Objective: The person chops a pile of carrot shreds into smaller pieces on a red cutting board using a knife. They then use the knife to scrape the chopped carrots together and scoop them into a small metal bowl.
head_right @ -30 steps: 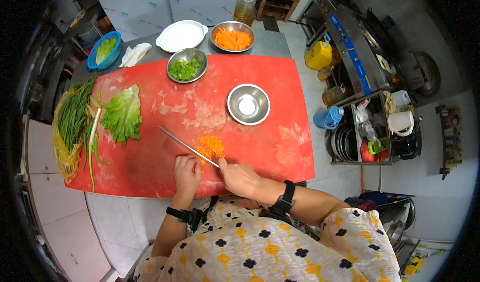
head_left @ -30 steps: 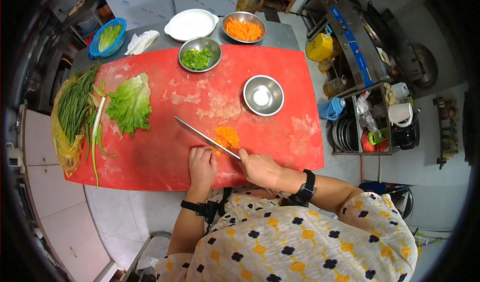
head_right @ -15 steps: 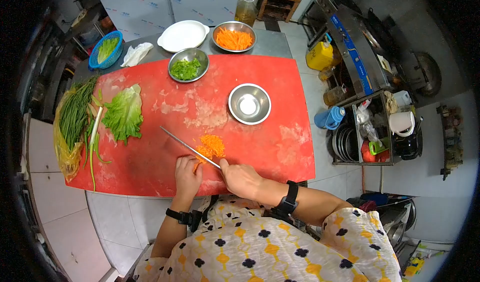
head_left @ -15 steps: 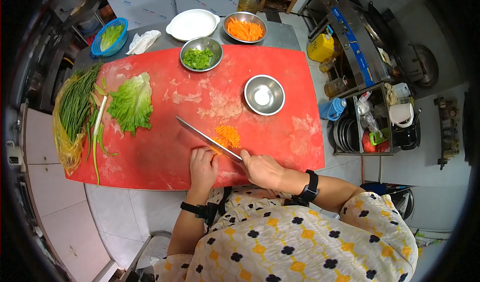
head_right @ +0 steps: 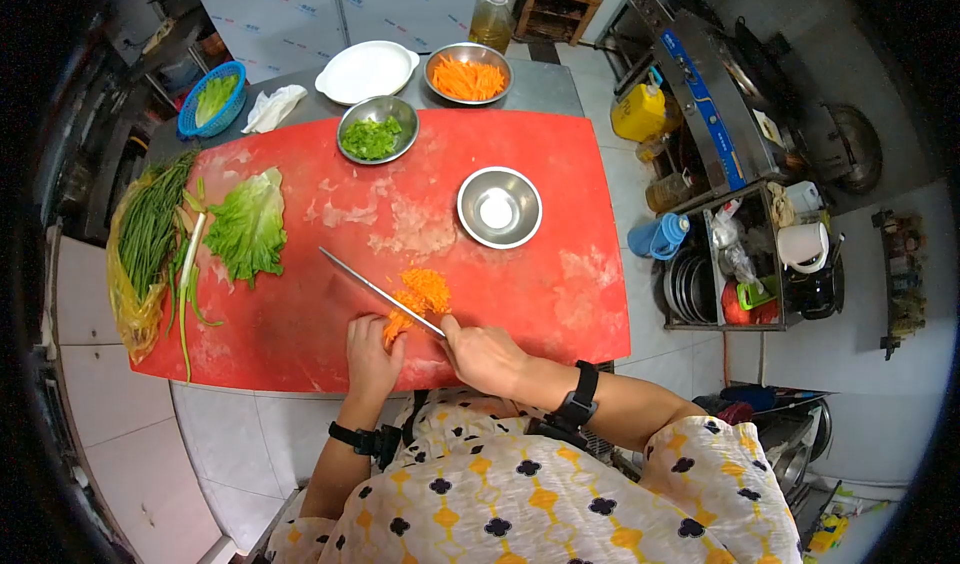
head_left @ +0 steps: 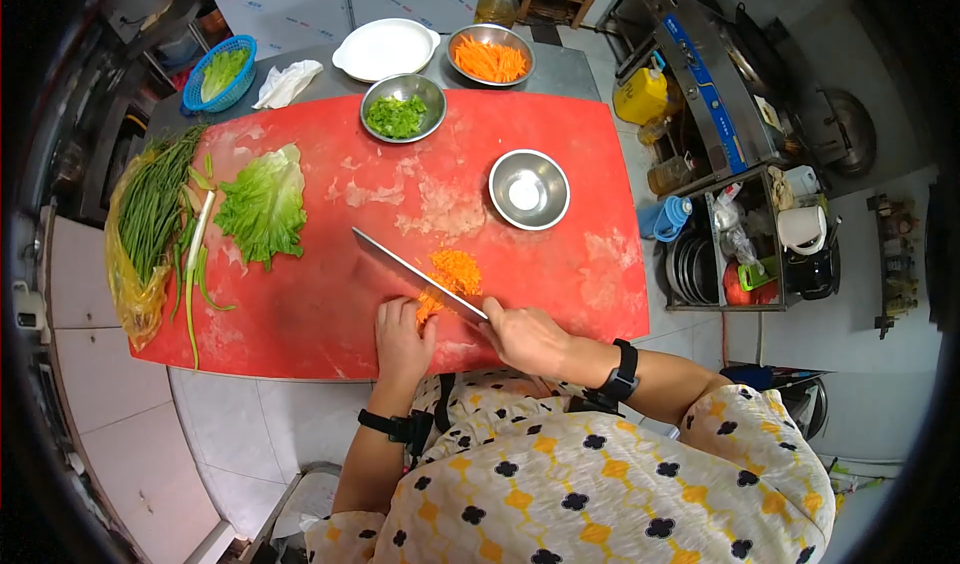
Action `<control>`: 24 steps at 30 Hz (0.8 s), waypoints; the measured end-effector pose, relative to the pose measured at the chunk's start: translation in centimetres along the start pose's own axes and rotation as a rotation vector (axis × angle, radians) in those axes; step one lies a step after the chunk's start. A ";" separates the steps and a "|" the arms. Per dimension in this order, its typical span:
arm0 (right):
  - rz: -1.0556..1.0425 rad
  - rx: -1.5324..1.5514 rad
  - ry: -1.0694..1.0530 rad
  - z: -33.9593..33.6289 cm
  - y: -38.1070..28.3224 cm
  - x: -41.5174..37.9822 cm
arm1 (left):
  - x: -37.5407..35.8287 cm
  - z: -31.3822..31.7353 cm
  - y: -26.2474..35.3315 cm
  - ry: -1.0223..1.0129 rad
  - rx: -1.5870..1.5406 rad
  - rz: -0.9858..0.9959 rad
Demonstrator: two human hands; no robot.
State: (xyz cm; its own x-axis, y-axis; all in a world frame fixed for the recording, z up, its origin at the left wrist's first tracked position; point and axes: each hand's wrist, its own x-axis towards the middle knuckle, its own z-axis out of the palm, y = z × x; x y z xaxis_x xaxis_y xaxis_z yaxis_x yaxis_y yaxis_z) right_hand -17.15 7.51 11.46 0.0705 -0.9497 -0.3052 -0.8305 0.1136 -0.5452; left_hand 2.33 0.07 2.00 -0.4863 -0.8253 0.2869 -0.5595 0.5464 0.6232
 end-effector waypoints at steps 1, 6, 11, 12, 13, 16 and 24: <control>0.000 0.001 -0.012 0.0 -0.1 0.0 | -0.1 0.1 -0.1 -0.012 0.013 0.001; 0.016 -0.024 -0.054 1.0 0.0 0.7 | -0.6 0.5 -0.8 -0.010 0.024 0.006; -0.005 -0.016 0.009 1.7 0.4 1.1 | -0.2 0.2 -0.6 -0.013 0.009 0.008; -0.014 0.010 0.034 1.5 0.5 0.9 | -0.2 0.1 -0.5 -0.010 0.008 0.013; -0.027 0.035 0.055 1.2 0.5 0.9 | -0.2 0.0 -0.5 -0.002 -0.021 0.011; 0.047 0.014 -0.055 -0.3 -0.8 0.2 | -0.5 -0.3 -0.4 -0.009 -0.034 -0.006; 0.057 -0.036 -0.126 0.6 -1.3 1.1 | -0.5 0.4 -0.1 -0.019 0.020 -0.041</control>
State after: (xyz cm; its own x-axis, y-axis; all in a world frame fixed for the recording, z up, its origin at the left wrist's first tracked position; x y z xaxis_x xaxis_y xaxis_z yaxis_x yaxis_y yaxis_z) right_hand -15.67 6.47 11.29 0.0891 -0.8976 -0.4318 -0.8544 0.1539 -0.4962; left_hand 2.34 0.49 1.57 -0.4752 -0.8444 0.2474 -0.5925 0.5150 0.6194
